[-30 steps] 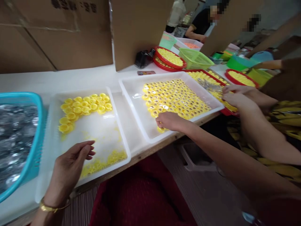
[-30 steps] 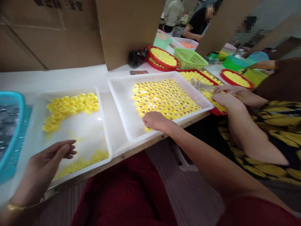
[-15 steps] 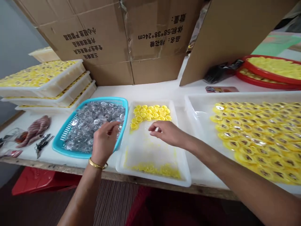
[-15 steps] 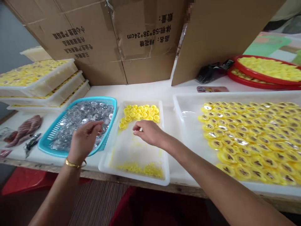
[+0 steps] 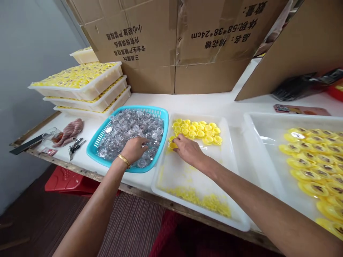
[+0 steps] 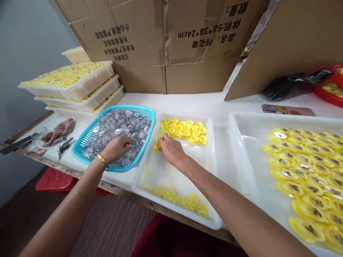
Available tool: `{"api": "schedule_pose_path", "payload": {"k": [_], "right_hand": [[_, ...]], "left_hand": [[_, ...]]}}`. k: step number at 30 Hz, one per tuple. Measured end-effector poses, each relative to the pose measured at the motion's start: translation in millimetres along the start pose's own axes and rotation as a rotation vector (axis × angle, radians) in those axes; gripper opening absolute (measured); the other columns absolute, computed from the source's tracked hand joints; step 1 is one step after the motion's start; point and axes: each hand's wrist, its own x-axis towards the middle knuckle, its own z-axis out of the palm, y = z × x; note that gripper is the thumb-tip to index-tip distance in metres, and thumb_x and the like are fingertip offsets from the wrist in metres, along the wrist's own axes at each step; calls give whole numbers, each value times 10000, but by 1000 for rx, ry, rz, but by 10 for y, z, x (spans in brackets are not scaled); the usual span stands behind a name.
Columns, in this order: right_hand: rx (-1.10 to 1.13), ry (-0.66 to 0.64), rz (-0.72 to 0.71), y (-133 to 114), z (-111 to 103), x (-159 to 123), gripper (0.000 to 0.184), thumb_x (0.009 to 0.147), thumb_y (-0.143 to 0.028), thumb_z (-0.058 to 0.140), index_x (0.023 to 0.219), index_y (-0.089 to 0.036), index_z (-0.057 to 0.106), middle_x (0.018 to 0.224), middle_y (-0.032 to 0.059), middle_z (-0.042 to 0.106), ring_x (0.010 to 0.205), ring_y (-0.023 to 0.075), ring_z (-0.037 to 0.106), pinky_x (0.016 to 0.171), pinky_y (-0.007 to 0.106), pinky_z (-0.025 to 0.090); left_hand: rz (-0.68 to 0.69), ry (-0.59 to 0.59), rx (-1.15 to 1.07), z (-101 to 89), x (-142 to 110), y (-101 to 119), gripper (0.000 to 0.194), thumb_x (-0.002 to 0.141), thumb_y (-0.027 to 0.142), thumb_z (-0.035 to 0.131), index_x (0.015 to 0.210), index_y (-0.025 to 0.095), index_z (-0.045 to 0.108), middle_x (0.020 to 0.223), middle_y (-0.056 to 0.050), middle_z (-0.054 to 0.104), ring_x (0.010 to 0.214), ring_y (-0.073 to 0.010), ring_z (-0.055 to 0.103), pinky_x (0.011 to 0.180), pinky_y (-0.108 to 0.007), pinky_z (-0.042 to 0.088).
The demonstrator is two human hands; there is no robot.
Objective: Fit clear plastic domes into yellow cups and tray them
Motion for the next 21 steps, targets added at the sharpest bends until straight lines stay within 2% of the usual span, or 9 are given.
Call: {"api": "schedule_pose_path", "payload": {"k": [3, 7, 11, 16, 18, 21], "right_hand": [[-57, -8, -35, -2, -25, -133, 169, 890, -275, 535, 1021, -190, 599, 1053, 71, 580, 858, 206, 611, 528, 264, 380], [8, -5, -11, 18, -22, -290, 250, 876, -277, 570, 1118, -214, 577, 1090, 61, 593, 897, 209, 620, 593, 279, 428], [123, 17, 34, 15, 34, -320, 341, 845, -290, 617, 1173, -218, 554, 1105, 54, 605, 947, 219, 624, 672, 295, 459], [172, 27, 68, -67, 82, -244, 296, 838, -321, 620, 1102, -199, 564, 1101, 69, 611, 931, 228, 631, 655, 298, 454], [172, 31, 78, -80, 81, -260, 254, 837, -301, 615, 1061, -191, 567, 1086, 71, 615, 903, 224, 635, 634, 293, 443], [182, 52, 88, -40, 67, -389, 210, 821, -272, 615, 1008, -191, 561, 1046, 63, 629, 863, 211, 638, 604, 281, 421]], "left_hand": [[35, -44, 67, 72, 161, 87, 348, 752, 181, 572, 1081, 224, 679, 999, -83, 696, 918, -238, 648, 823, -317, 471], [17, -67, 151, 168, 275, 128, 261, 749, 112, 527, 946, 176, 685, 937, -129, 694, 911, -278, 648, 786, -355, 475], [5, -34, 194, 146, 258, 112, 204, 783, 135, 478, 830, 174, 673, 899, -131, 683, 870, -279, 647, 731, -348, 469], [-7, 68, 205, 38, 127, 51, 188, 802, 210, 469, 797, 161, 650, 942, -125, 647, 831, -245, 630, 707, -320, 447], [-13, 100, 145, 19, 44, 22, 166, 792, 228, 486, 753, 162, 633, 880, -100, 651, 782, -217, 619, 683, -297, 434], [-66, 119, -140, 11, -101, 2, 165, 769, 291, 524, 692, 174, 611, 704, -40, 645, 647, -169, 579, 610, -264, 406]]}}
